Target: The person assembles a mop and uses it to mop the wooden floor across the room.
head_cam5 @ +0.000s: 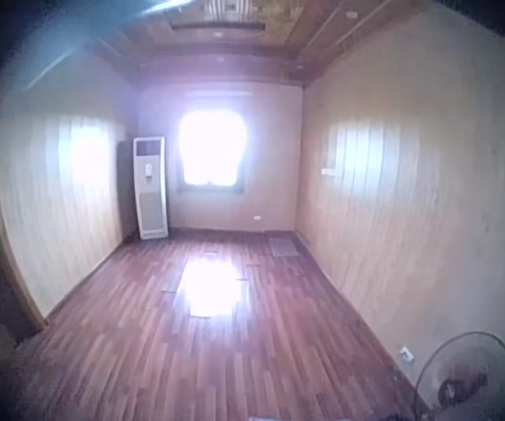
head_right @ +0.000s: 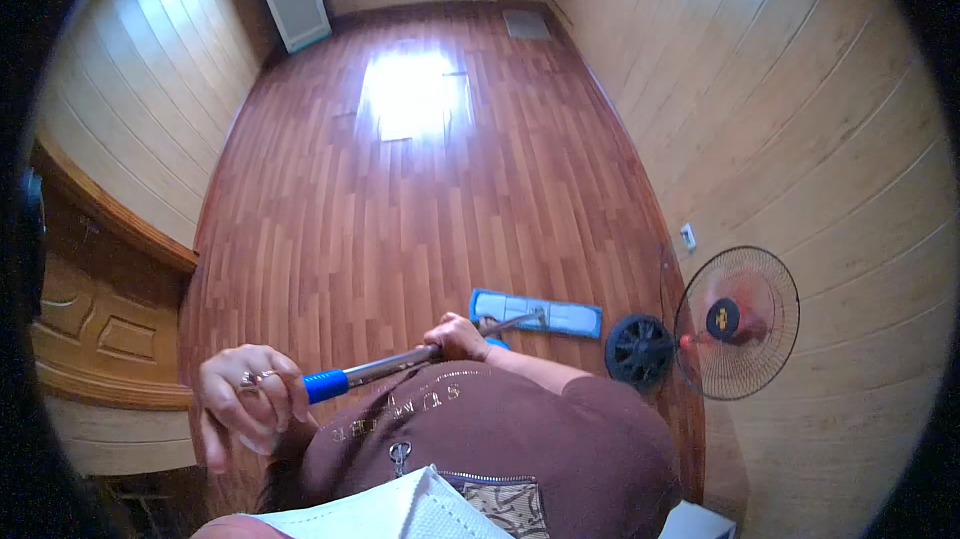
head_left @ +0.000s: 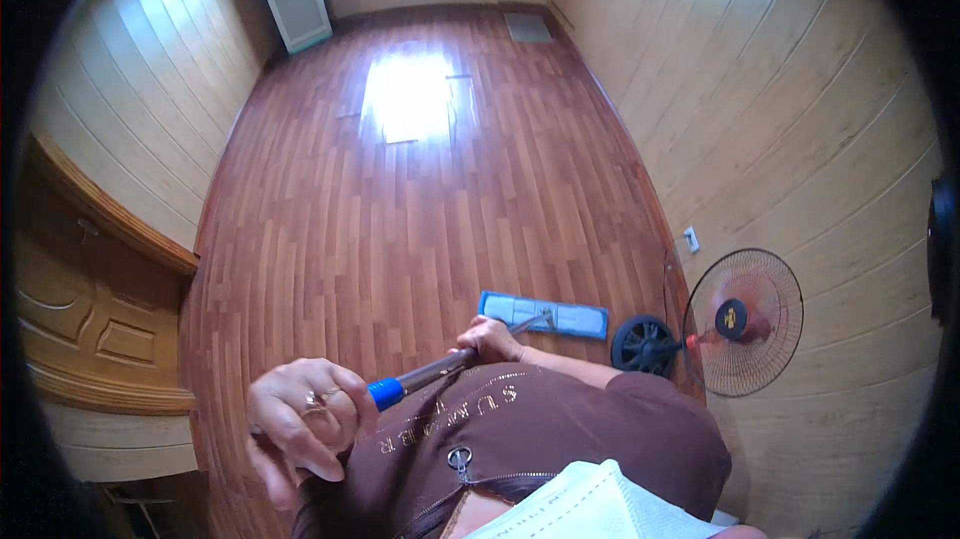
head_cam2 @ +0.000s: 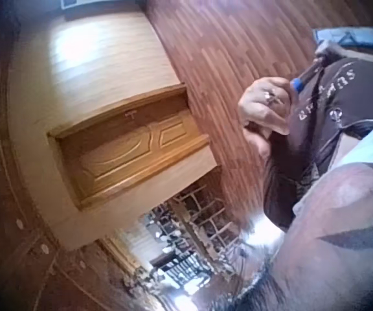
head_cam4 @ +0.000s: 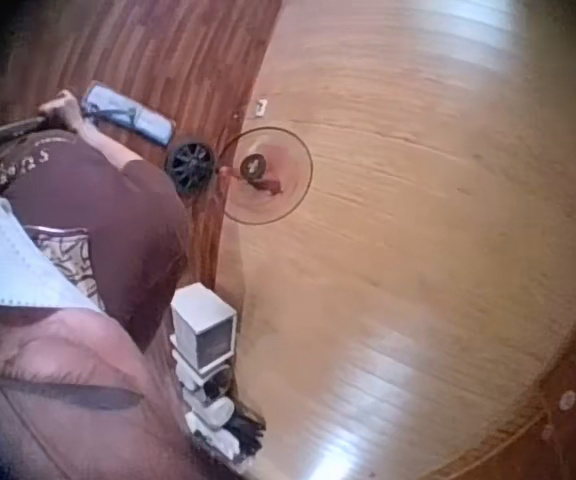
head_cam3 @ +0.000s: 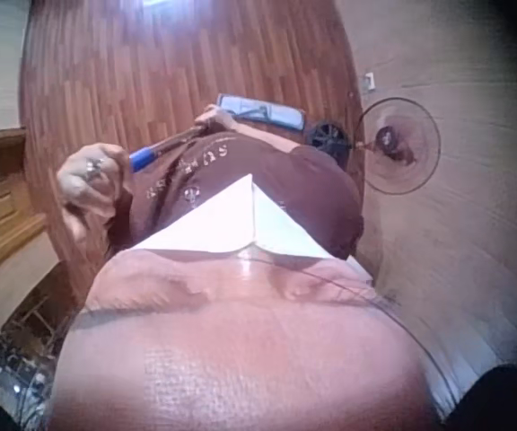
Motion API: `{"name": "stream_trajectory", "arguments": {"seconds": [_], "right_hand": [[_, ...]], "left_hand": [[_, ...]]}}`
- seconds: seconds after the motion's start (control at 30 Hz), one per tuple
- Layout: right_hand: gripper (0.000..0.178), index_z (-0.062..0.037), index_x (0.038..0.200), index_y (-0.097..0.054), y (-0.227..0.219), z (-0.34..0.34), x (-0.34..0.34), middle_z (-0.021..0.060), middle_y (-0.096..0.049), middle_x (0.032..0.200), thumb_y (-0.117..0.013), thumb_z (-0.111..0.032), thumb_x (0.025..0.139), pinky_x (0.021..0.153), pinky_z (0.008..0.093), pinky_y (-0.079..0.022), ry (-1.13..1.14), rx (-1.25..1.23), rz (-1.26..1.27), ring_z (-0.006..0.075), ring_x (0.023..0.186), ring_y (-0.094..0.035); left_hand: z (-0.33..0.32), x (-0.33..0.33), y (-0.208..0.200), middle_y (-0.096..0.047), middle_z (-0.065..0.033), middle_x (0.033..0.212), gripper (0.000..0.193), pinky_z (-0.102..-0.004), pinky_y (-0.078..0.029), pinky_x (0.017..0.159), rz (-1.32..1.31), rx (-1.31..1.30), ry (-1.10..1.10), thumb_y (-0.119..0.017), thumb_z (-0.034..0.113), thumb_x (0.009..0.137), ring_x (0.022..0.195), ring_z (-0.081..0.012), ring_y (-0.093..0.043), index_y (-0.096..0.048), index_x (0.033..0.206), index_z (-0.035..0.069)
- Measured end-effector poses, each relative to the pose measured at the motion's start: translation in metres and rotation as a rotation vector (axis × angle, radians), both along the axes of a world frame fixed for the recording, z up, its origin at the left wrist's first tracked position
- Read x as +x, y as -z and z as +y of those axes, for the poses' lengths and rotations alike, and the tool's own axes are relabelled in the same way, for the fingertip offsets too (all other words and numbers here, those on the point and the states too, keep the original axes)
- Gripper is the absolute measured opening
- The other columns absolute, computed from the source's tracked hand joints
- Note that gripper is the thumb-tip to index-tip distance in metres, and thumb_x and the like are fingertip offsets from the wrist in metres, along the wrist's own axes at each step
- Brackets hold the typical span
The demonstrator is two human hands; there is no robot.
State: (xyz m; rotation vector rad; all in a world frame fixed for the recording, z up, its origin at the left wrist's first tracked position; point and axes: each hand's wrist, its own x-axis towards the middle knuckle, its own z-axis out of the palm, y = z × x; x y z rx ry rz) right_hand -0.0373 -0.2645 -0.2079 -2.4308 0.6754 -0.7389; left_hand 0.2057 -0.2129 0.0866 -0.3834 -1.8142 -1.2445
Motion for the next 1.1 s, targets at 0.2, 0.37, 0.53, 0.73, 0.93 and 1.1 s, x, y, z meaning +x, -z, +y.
{"name": "stream_trajectory", "arguments": {"seconds": [0.2, 0.37, 0.53, 0.73, 0.93, 1.1], "right_hand": [[0.029, -0.0139, 0.06, -0.058, 0.007, -0.024, -0.033, 0.0078, -0.06, 0.059, -0.067, -0.029, 0.083, 0.07, 0.0363, -0.046, -0.032, -0.066, -0.028, 0.0269, 0.063, -0.061], [0.026, -0.0123, 0.06, -0.057, -0.002, -0.08, -0.082, 0.0091, -0.059, 0.058, -0.066, -0.026, 0.081, 0.068, 0.0376, -0.045, 0.074, -0.161, -0.043, 0.0295, 0.06, -0.06], [0.028, -0.0116, 0.062, -0.057, 0.034, -0.179, -0.173, 0.0106, -0.061, 0.063, -0.063, -0.03, 0.082, 0.065, 0.0418, -0.046, 0.268, -0.191, 0.144, 0.0317, 0.064, -0.061], [0.03, -0.01, 0.078, -0.062, 0.092, -0.275, -0.289, 0.0142, -0.063, 0.085, -0.068, -0.04, 0.078, 0.071, 0.0451, -0.049, 0.559, 0.024, 0.274, 0.035, 0.086, -0.061], [0.015, -0.0163, 0.086, -0.064, 0.115, -0.321, -0.349, 0.0075, -0.063, 0.1, -0.065, -0.027, 0.076, 0.08, 0.0505, -0.046, 0.602, 0.234, 0.452, 0.0268, 0.104, -0.058], [0.015, -0.017, 0.082, -0.065, 0.114, -0.331, -0.339, 0.0069, -0.065, 0.09, -0.067, -0.029, 0.073, 0.08, 0.0516, -0.044, 0.624, 0.191, 0.354, 0.0274, 0.099, -0.06]], "left_hand": [[0.02, -0.042, 0.012, -0.05, -0.0042, 0.053, 0.03, -0.0359, -0.045, 0.058, -0.009, 0.07, -0.133, -0.072, 0.025, 0.082, 0.044, -0.0183, -0.049, -0.064, 0.074, -0.003], [-0.011, -0.101, 0.033, -0.056, -0.0076, 0.057, 0.025, -0.0376, -0.046, 0.059, -0.027, 0.229, -0.417, -0.074, 0.02, 0.078, 0.053, -0.0252, -0.057, -0.063, 0.07, -0.001], [-0.092, -0.191, 0.065, -0.056, -0.0093, 0.062, 0.021, -0.0336, -0.041, 0.054, -0.188, 0.282, -0.618, -0.069, 0.013, 0.083, 0.056, -0.0215, -0.054, -0.06, 0.071, -0.002], [-0.172, -0.305, 0.145, -0.04, -0.0079, 0.057, 0.028, -0.0329, -0.031, 0.048, -0.419, 0.296, -0.698, -0.07, 0.018, 0.086, 0.053, -0.012, -0.036, -0.055, 0.071, -0.001], [-0.207, -0.376, 0.19, -0.029, -0.0078, 0.056, 0.043, -0.0345, -0.027, 0.048, -0.462, 0.221, -0.74, -0.068, 0.02, 0.088, 0.053, -0.0113, -0.03, -0.04, 0.062, -0.001], [-0.212, -0.366, 0.16, -0.028, -0.0038, 0.057, 0.042, -0.0323, -0.027, 0.047, -0.503, 0.313, -0.741, -0.068, 0.022, 0.088, 0.054, -0.0085, -0.029, -0.042, 0.063, 0.0]]}}
